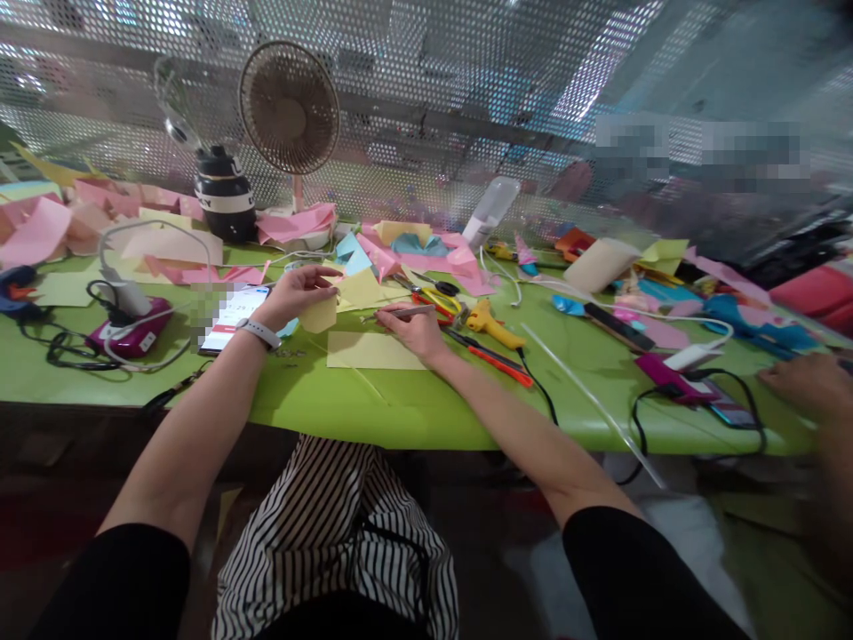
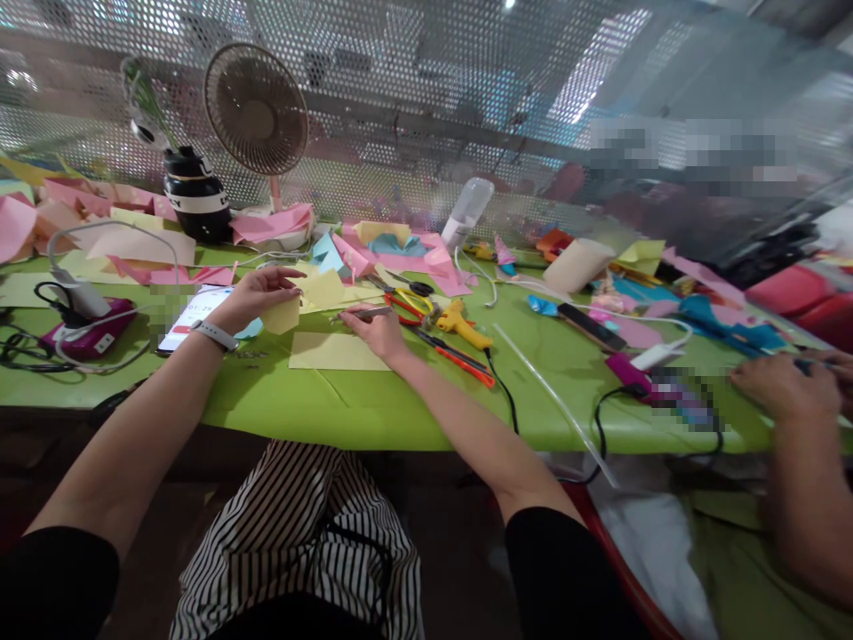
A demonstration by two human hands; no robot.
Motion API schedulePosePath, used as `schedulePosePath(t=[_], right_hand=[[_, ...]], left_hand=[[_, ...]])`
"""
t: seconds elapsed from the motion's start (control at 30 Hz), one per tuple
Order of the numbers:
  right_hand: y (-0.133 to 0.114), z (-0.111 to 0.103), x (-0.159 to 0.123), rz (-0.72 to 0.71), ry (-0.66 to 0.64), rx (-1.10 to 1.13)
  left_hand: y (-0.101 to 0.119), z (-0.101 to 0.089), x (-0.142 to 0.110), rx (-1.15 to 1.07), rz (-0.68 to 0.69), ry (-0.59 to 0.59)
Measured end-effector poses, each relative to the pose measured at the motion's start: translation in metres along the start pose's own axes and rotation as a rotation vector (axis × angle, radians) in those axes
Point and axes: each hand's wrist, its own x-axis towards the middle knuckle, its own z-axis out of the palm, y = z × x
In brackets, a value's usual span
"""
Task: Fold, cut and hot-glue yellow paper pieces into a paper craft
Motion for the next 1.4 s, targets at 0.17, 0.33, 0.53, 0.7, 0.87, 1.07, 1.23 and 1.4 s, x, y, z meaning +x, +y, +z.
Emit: schedulePosePath(t=[0.17, 0.33, 0.53, 0.7, 0.87, 1.07, 1.23, 1.4], right_hand=[[0.0017, 0.0008, -0.0019, -0.078, -0.013, -0.006], [0.0057, 0.0027, -0.0039, -0.133, -0.016, -0.031], [0.0078, 0.0032, -0.0055, -0.2, -0.009, -0.079], [0.0086, 0.0015, -0.0039, -0.164, 0.001, -0.029], [0.0086, 0.0021, -0.0058, -0.206, -0.017, -0.056], [0.0083, 0.0033, -0.0078, -0.245, -0.028, -0.106], [0.0087, 0.0039, -0.0078, -0.197, -0.03, -0.06], [0.0087, 0.0046, -0.0078, -0.095, -0.021, 0.085]], left_hand=[[-0.0024, -0.0001, 0.0005, 0.016, 0.022, -0.007], [-0.0033, 0.0, 0.0005, 0.026, 0.026, -0.016], [-0.002, -0.0002, -0.0002, 0.035, 0.023, -0.025], [-0.0036, 0.0005, 0.0007, 0.021, 0.028, -0.015], [-0.0026, 0.0019, 0.0006, 0.014, 0.03, -0.014], [-0.0006, 0.0021, -0.0007, 0.018, 0.013, -0.018], [-0.0036, 0.0013, 0.0009, 0.033, 0.007, -0.017], [-0.0045, 0.0011, 0.0016, 0.031, 0.016, -0.009]])
